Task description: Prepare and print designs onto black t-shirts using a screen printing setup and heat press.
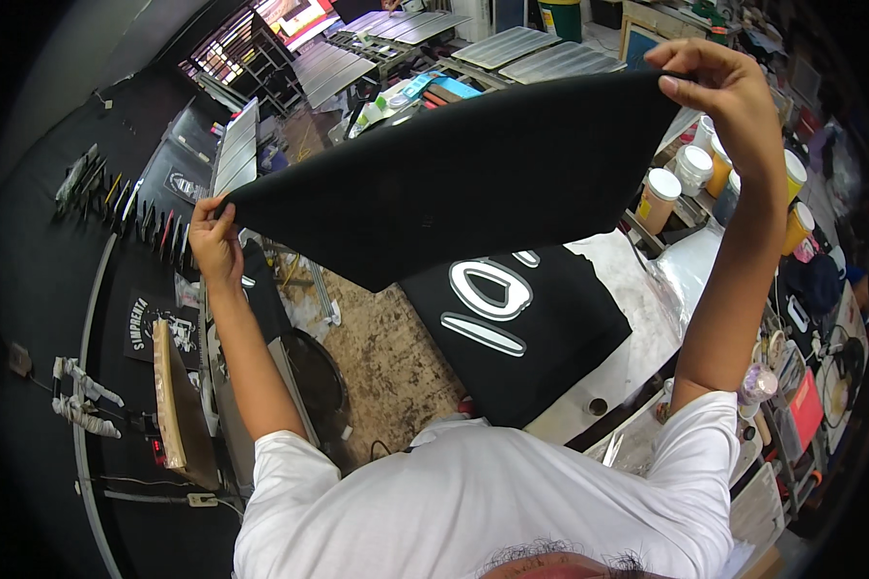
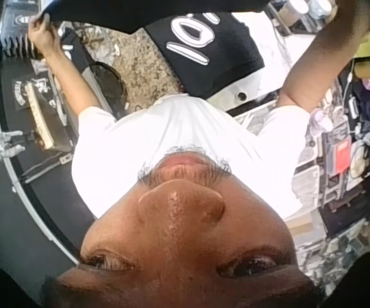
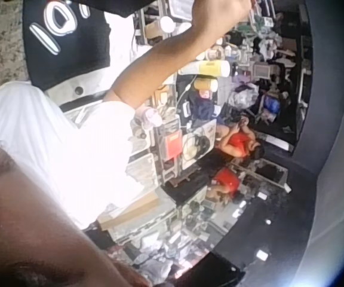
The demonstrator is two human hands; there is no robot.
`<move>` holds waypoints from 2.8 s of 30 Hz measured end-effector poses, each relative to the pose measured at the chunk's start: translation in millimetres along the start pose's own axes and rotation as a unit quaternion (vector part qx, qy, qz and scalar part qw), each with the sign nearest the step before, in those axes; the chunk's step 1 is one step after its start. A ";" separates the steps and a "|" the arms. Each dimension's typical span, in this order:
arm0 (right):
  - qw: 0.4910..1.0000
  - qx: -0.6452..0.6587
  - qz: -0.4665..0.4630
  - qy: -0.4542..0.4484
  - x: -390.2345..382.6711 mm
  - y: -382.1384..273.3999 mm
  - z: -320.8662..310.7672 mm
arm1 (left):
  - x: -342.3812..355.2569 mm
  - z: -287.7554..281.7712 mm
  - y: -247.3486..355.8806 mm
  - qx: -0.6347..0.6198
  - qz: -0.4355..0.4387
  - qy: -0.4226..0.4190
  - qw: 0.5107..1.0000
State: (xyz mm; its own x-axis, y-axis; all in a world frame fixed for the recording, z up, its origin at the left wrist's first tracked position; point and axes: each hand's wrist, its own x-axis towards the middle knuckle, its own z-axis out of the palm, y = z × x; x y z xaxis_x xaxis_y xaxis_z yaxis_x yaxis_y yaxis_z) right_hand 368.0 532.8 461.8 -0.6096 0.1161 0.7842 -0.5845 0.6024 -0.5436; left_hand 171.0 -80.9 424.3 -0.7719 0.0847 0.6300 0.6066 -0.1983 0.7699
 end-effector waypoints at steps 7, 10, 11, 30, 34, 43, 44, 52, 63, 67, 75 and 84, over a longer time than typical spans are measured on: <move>0.996 0.060 0.056 -0.023 -23.0 -26.5 -3.2 | -1.3 3.2 6.3 0.042 -0.036 0.001 0.998; 0.991 0.059 0.111 -0.040 -26.4 -30.8 2.7 | -2.1 4.1 -4.1 0.204 -0.014 0.014 0.979; 0.996 0.040 0.076 -0.034 -28.5 -32.6 6.4 | -2.2 3.7 -8.0 0.255 -0.001 0.017 0.967; 0.992 0.020 0.100 0.069 -69.6 -96.4 24.2 | 28.6 30.2 -46.3 0.227 -0.033 0.026 0.973; 0.979 0.022 0.120 0.164 -103.8 -109.8 41.1 | 42.8 41.2 -74.7 0.170 -0.034 0.011 0.985; 0.934 0.047 0.295 0.194 -144.8 -73.3 60.4 | 69.7 98.9 -165.7 0.247 -0.091 -0.023 0.964; 0.940 0.050 0.279 0.192 -148.0 -71.9 61.4 | 73.4 105.4 -171.3 0.434 -0.023 -0.015 0.900; 0.934 0.025 0.291 0.207 -170.3 -88.6 82.3 | 64.8 120.4 -174.0 0.292 -0.044 0.036 0.955; 0.926 -0.011 0.303 0.223 -201.0 -132.0 110.1 | 73.1 92.1 -177.5 0.082 -0.060 -0.059 0.993; 0.917 -0.083 0.313 0.233 -210.9 -110.6 119.6 | 86.3 105.4 -213.0 0.101 -0.098 -0.103 0.985; 0.895 -0.211 0.292 0.263 -202.8 -97.6 132.4 | 113.4 147.6 -278.3 -0.052 -0.180 -0.129 0.974; 0.856 -0.355 0.340 0.157 -281.2 -160.8 232.9 | 30.3 49.4 -328.9 -0.142 -0.240 -0.057 0.959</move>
State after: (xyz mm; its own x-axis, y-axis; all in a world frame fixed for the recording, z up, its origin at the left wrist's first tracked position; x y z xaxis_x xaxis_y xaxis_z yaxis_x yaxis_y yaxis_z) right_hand 508.7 219.4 258.9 -0.4411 0.7702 0.4607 0.3901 0.6269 -0.6744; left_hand -42.5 35.1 195.2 -0.9135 0.3361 0.2293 0.0974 -0.3666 0.9253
